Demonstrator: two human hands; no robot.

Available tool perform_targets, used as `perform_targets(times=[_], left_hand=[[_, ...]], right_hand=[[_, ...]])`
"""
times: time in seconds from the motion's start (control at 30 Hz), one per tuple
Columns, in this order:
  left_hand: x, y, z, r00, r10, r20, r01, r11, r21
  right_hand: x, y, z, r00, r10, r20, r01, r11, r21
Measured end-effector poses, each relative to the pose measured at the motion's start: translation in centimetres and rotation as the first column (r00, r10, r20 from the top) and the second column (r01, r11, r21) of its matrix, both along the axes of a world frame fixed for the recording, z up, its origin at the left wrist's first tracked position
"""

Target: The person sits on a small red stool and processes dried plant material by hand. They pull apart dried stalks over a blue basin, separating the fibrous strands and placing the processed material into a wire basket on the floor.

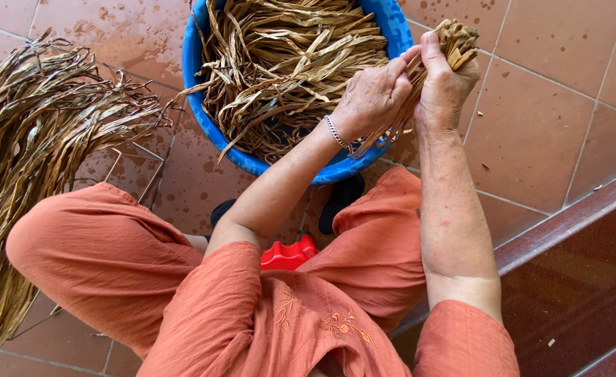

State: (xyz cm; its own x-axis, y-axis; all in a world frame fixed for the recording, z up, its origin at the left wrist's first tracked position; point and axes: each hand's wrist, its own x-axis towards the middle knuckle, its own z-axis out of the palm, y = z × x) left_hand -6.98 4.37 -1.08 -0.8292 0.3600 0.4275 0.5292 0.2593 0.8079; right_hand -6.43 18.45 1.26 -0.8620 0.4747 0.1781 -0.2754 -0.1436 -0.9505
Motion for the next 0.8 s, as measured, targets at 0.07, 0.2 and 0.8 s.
perform_targets(times=[0.07,0.2,0.8], left_hand=[[0.7,0.0,-0.6,0.998,-0.026,0.052,0.027,0.999,-0.018],[2.0,-1.5,-2.3,0.999,-0.046,0.003,0.046,0.999,0.027],[4.8,-16.9,-16.2,0.959,0.033,0.282,0.09,0.906,-0.413]], right_hand=[[-0.7,1.1,0.1,0.994,-0.063,0.087,0.058,0.997,0.059],[-1.9,3.6,0.0,0.984,-0.163,0.072,0.169,0.982,-0.085],[1.4,15.3,-0.5,0.895,-0.443,0.051,0.445,0.881,-0.163]])
